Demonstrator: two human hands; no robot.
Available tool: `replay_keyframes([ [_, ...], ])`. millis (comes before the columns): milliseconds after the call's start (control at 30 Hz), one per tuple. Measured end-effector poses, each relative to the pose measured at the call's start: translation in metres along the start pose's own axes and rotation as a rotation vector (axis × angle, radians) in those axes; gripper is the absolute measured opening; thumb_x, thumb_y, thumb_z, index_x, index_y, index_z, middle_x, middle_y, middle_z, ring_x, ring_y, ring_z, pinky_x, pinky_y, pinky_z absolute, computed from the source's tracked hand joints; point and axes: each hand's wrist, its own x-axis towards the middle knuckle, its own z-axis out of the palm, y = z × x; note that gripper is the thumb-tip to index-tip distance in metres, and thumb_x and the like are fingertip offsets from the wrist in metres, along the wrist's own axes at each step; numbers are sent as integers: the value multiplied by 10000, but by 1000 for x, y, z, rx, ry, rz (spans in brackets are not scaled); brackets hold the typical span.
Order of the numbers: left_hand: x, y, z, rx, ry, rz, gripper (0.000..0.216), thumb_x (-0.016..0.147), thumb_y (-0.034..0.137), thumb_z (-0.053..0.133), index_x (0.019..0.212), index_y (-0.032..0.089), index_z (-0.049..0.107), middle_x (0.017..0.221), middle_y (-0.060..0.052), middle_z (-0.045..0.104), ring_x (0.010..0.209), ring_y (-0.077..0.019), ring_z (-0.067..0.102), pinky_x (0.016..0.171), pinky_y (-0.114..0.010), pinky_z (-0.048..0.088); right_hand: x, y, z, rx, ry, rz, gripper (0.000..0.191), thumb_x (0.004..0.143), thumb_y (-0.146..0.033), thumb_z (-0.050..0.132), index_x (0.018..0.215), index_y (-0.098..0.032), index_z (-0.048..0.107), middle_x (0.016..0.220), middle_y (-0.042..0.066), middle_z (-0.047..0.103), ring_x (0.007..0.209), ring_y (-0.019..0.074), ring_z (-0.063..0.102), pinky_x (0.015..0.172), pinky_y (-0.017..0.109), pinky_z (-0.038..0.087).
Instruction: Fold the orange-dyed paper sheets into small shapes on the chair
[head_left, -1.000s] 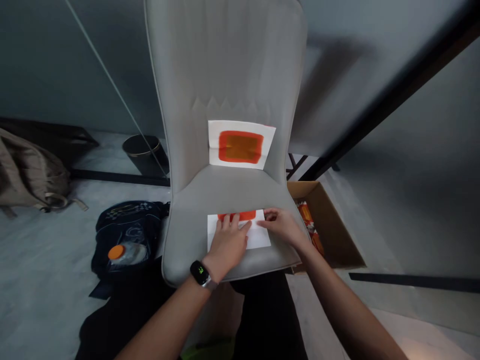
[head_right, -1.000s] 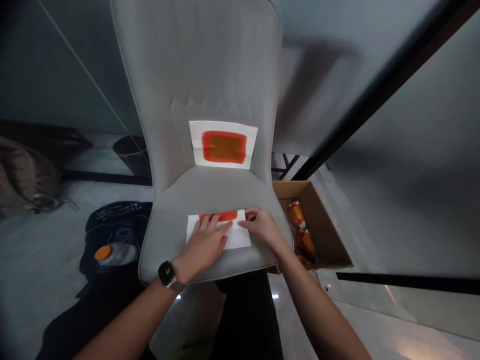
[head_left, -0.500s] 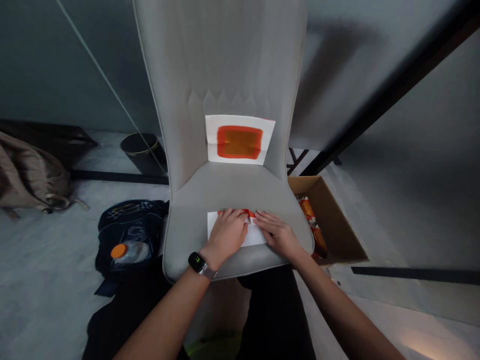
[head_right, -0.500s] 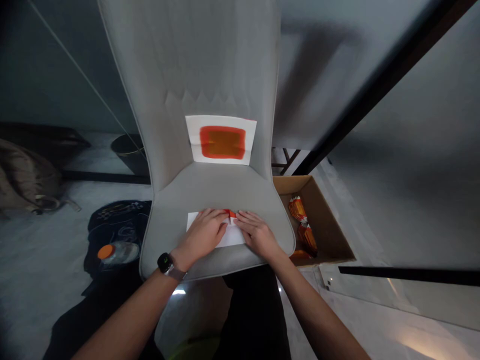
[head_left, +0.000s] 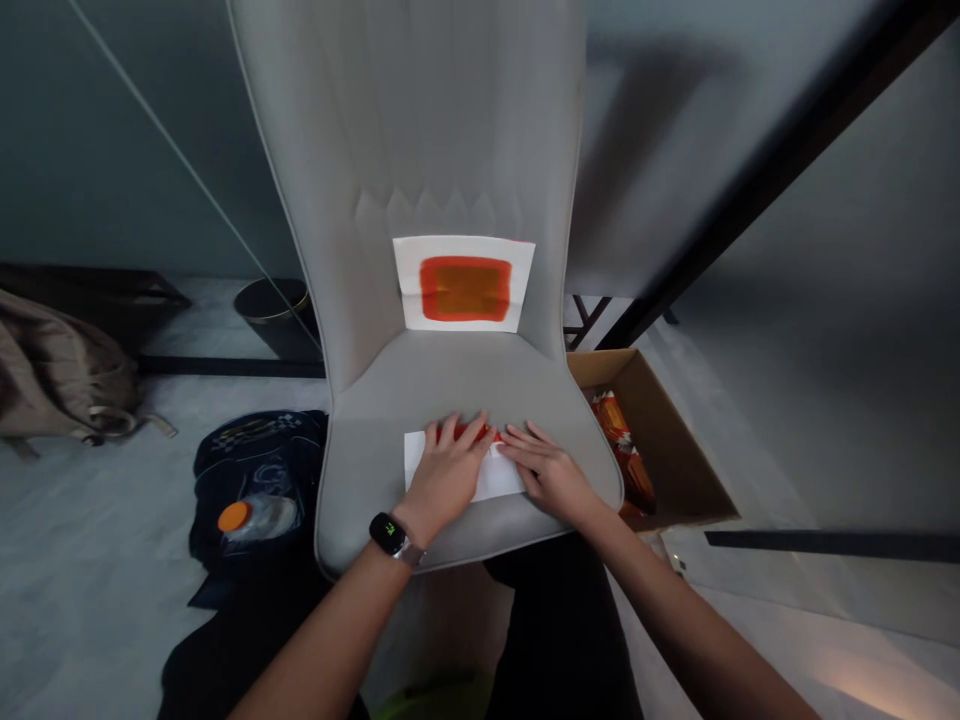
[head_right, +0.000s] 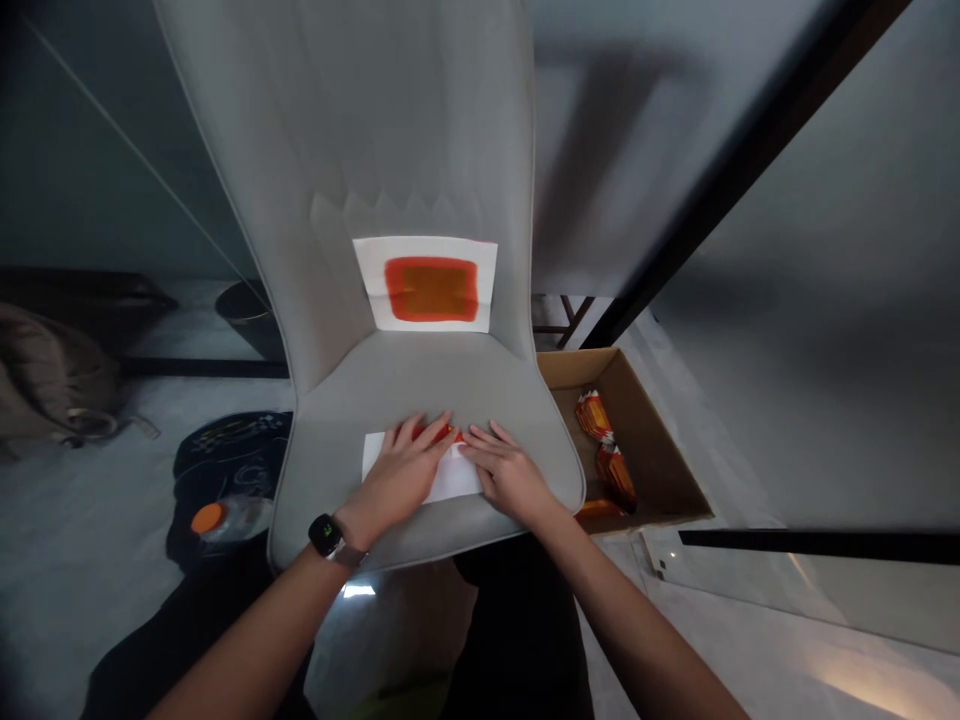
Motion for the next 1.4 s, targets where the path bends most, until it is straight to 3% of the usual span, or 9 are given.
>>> replay_keyframes([
  [233, 5, -4, 11, -57, -66, 20, 680, 959, 68, 356, 1609, 263, 392, 1689, -39, 341, 1588, -361, 162, 1215, -683, 188, 0, -2, -2, 3, -15, 15, 481, 939, -92, 509, 1361, -244, 681, 1424, 83, 637, 1403, 240, 548, 1244, 572, 353],
  [467, 4, -18, 17, -73, -76, 76, 640, 1018, 127, 349, 1625, 333, 339, 1705, -1, 301, 1591, -359, 160, 1228, -687, 138, -4, -14, -19, -47, -158, 82, 481, 987, -204, 511, 1456, -278, 591, 1515, 35, 557, 1495, 244, 428, 1295, 627, 55],
  [633, -2, -20, 9, -83, -90, 121, 566, 1057, 206, 372, 1605, 345, 379, 1707, -6, 299, 1583, -359, 182, 1227, -670, 148, -10, -20, -26, -36, -170, 129, 443, 1043, -306, 493, 1478, -279, 572, 1504, 57, 577, 1514, 284, 397, 1270, 670, 22],
  [700, -5, -16, 2, -97, -81, 95, 506, 1078, 364, 414, 1584, 336, 425, 1689, -24, 341, 1562, -379, 225, 1222, -673, 154, -18, -23, -24, -46, -99, 218, 409, 1059, -343, 479, 1443, -283, 610, 1470, 60, 617, 1499, 300, 419, 1262, 680, 65],
  [767, -6, -11, -7, -91, -67, 64, 477, 1068, 457, 455, 1524, 330, 517, 1637, -37, 433, 1514, -397, 300, 1212, -680, 158, -28, -28, -19, -64, 64, 346, 390, 1054, -382, 492, 1392, -267, 649, 1414, 77, 665, 1440, 313, 486, 1244, 644, 207],
  [900, -3, -4, -22, -53, -17, 22, 295, 1049, 313, 527, 1281, 283, 706, 1339, -51, 669, 1310, -344, 482, 1165, -607, 267, -42, -44, -1, -124, 366, 600, 391, 998, -473, 573, 1259, -220, 719, 1205, 148, 708, 1166, 336, 607, 1039, 522, 475],
  [1067, 4, -9, -23, -210, -4, 6, 210, 977, 259, 637, 1174, 214, 695, 1190, -65, 696, 1135, -297, 538, 990, -450, 431, -37, -60, 16, -119, 349, 691, 374, 940, -475, 651, 1209, -229, 736, 1127, 140, 639, 1075, 329, 589, 988, 507, 489],
  [1233, 5, -20, -19, -325, -74, -13, 314, 907, 327, 741, 1210, 249, 717, 1160, -63, 689, 1136, -331, 541, 991, -493, 423, -31, -60, 14, -103, 313, 720, 359, 905, -413, 689, 1198, -210, 724, 1093, 117, 621, 1077, 328, 582, 983, 505, 487],
  [1400, 4, -23, -14, -372, 58, 55, 128, 962, 266, 659, 1058, 250, 742, 1225, -65, 657, 1171, -310, 529, 1005, -478, 426, -32, -57, 10, -64, 293, 729, 327, 889, -389, 704, 1161, -213, 740, 1060, 110, 624, 1054, 322, 589, 977, 502, 484],
])
